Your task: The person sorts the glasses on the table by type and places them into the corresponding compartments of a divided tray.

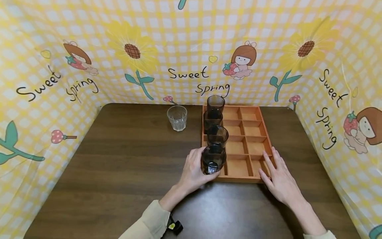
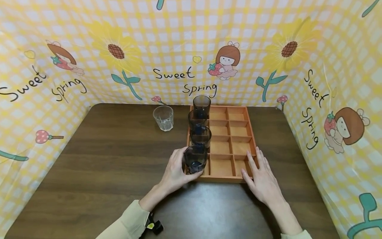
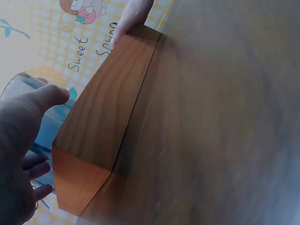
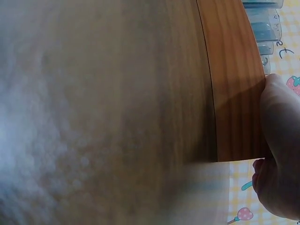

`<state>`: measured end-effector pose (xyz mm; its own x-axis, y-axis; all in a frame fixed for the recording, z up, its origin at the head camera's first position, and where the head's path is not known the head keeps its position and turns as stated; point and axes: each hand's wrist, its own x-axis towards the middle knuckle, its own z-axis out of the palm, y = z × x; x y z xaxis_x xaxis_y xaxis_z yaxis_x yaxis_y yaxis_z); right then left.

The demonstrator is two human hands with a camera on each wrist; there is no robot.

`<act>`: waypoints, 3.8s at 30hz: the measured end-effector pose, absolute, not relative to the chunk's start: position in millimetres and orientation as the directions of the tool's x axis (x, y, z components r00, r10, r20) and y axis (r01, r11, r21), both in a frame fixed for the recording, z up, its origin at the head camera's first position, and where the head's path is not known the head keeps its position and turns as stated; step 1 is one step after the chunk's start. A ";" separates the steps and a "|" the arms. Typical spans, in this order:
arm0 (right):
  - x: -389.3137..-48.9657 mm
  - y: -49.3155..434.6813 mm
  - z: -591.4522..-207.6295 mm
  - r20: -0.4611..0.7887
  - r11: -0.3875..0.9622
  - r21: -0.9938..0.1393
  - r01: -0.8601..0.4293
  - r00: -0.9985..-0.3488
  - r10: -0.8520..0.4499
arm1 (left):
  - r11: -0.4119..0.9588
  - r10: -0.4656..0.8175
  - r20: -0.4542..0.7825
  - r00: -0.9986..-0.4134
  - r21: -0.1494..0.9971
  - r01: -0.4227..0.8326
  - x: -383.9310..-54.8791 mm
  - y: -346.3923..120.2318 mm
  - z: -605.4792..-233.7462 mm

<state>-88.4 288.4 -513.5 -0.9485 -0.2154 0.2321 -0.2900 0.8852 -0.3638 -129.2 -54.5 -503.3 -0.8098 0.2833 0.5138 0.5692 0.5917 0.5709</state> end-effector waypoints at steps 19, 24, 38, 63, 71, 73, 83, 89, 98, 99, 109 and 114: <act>-89.5 288.3 -509.2 0.228 0.922 -0.271 -0.278 -0.949 -0.220 | 0.804 0.308 0.224 -0.925 0.458 0.379 -133.9 -130.6 -488.4; -90.2 287.7 -507.4 0.232 0.935 -0.208 -0.288 -0.943 -0.239 | 0.816 0.129 0.173 -0.976 0.541 0.204 -154.3 -149.8 -478.0; -92.8 282.7 -509.3 0.215 0.916 -0.247 -0.315 -0.940 -0.265 | 0.522 -0.111 0.087 -0.990 0.853 0.016 -250.3 -185.8 -528.6; -88.4 284.6 -509.1 0.232 0.907 -0.279 -0.315 -0.939 -0.255 | 0.251 -0.170 0.125 -0.977 0.965 0.080 -294.7 -134.3 -499.4; -87.5 286.4 -508.2 0.227 0.909 -0.279 -0.309 -0.941 -0.251 | 0.211 -0.210 0.158 -0.965 0.971 0.113 -295.4 -127.9 -500.2; -87.6 286.8 -508.1 0.230 0.910 -0.279 -0.308 -0.941 -0.248 | 0.191 -0.227 0.166 -0.960 0.974 0.123 -294.1 -127.4 -500.8; -89.4 285.0 -508.6 0.216 0.911 -0.283 -0.300 -0.945 -0.244 | 0.169 -0.315 0.188 -0.930 0.976 0.141 -293.3 -132.1 -508.2; -91.5 283.8 -507.1 0.219 0.911 -0.285 -0.298 -0.946 -0.241 | 0.140 -0.335 0.174 -0.926 0.981 0.134 -288.2 -132.7 -502.0; -90.4 284.9 -505.9 0.207 0.913 -0.289 -0.288 -0.950 -0.234 | 0.135 -0.254 0.276 -0.927 0.959 0.249 -271.5 -125.9 -478.9; -90.5 284.8 -505.9 0.209 0.913 -0.289 -0.288 -0.950 -0.233 | 0.134 -0.243 0.288 -0.926 0.956 0.262 -269.4 -124.6 -475.1; -91.3 286.0 -506.4 0.203 0.915 -0.292 -0.280 -0.953 -0.227 | 0.077 -0.176 0.390 -0.904 0.921 0.382 -255.7 -102.1 -434.8; -93.8 287.5 -505.5 0.209 0.914 -0.292 -0.280 -0.952 -0.224 | 0.048 -0.144 0.412 -0.900 0.911 0.410 -259.0 -85.0 -415.6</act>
<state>-93.8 287.5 -505.5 -0.9518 -0.2244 0.2090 -0.2798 0.9145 -0.2923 -259.0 -85.0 -415.6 -0.8996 -0.1439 0.4123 0.4098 0.0479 0.9109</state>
